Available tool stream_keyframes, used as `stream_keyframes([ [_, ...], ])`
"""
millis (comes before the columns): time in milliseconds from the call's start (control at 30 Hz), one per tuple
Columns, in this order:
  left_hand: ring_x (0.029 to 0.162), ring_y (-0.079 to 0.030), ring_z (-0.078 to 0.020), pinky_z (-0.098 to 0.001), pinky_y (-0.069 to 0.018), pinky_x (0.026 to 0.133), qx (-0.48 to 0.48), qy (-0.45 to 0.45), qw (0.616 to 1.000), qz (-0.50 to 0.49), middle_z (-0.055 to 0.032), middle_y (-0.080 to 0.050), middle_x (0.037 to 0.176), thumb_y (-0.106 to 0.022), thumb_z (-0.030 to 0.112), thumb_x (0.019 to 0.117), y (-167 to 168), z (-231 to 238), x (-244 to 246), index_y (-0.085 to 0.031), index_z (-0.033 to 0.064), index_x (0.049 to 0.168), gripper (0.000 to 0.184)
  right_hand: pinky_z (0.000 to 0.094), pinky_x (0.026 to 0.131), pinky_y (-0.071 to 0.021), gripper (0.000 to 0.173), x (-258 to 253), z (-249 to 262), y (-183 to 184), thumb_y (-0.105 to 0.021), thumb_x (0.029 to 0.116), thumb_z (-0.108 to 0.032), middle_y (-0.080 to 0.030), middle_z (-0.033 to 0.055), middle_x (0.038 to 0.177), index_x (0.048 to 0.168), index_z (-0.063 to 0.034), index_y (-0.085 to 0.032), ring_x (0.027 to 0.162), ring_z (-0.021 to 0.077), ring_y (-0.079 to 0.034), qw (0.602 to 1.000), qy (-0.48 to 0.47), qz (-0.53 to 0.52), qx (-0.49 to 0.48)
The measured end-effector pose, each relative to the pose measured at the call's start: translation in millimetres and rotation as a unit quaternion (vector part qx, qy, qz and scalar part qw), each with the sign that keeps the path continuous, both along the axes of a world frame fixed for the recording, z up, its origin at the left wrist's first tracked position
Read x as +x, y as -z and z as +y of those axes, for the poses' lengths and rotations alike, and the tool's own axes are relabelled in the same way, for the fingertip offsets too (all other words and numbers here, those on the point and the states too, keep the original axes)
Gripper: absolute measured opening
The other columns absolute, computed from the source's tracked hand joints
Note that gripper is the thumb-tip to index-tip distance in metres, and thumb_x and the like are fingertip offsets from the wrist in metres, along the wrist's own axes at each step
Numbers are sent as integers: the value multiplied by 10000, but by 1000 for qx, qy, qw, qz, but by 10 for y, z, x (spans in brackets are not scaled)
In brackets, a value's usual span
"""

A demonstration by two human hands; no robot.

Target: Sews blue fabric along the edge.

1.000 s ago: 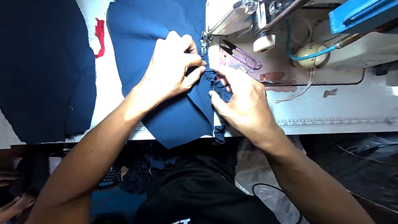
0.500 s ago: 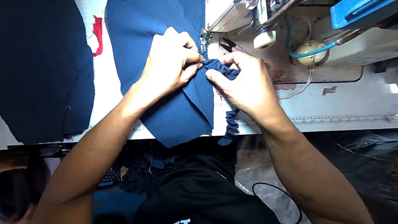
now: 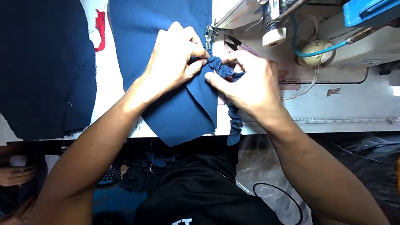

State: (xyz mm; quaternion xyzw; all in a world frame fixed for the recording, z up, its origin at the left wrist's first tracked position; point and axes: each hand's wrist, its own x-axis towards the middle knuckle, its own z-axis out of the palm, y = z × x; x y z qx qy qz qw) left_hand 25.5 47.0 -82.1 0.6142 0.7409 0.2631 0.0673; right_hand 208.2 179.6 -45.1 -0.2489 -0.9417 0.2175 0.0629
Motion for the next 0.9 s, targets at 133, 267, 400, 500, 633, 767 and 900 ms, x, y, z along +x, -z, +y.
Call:
stream_keyframes([
  [133,1103,-564,-229,-436,-365,887,7,-2,1000,1,-6,-698,1127,-558,357,1012,10,-4,13,-796,291,1121,269,458,706,-478,310,-144,96,115,-692,915,-423,-700,36,849,1021,-136,-742,772,173,-640,997,45,22,-53],
  [267,1101,-567,-229,-433,-370,889,16,-4,1000,2,-6,-702,1128,-565,364,1010,31,-11,-1,-798,283,1123,272,335,681,-490,219,-175,99,164,-739,881,-287,-663,-7,837,1035,-134,-712,735,88,-602,992,55,74,-85],
  [400,1100,-564,-220,-430,-363,901,22,-7,1000,-7,-1,-701,1118,-576,363,1004,45,-2,-5,-802,285,1110,261,379,688,-470,289,-158,127,151,-730,890,-377,-663,11,841,1034,-126,-719,747,117,-597,995,26,56,-77],
  [500,1111,-562,-219,-436,-358,900,17,-14,1000,-16,5,-698,1111,-580,364,985,45,18,-2,-794,280,1085,251,342,691,-458,362,-187,147,138,-764,861,-489,-661,-30,858,998,-155,-737,753,72,-575,992,42,51,-104],
  [633,1102,-556,-243,-445,-351,876,-2,-26,1000,-7,-13,-679,1078,-565,355,954,14,47,20,-756,261,1055,236,436,714,-477,223,-241,85,117,-712,886,-335,-691,29,899,1017,-155,-721,810,168,-632,997,50,37,-51],
  [767,1094,-560,-245,-448,-356,867,-13,-27,1000,-2,-21,-668,1064,-542,337,949,-7,56,17,-748,263,1064,247,521,642,-502,192,-175,-13,104,-606,946,-179,-735,111,915,1091,-145,-729,819,307,-713,991,-43,43,121],
  [900,1079,-564,-234,-440,-356,862,-5,-21,1000,-11,-6,-681,1051,-516,361,963,-3,40,5,-760,270,1048,274,540,651,-513,303,-17,-87,-60,-572,968,-120,-697,166,997,1228,-136,-727,857,367,-694,984,-123,-30,129],
])
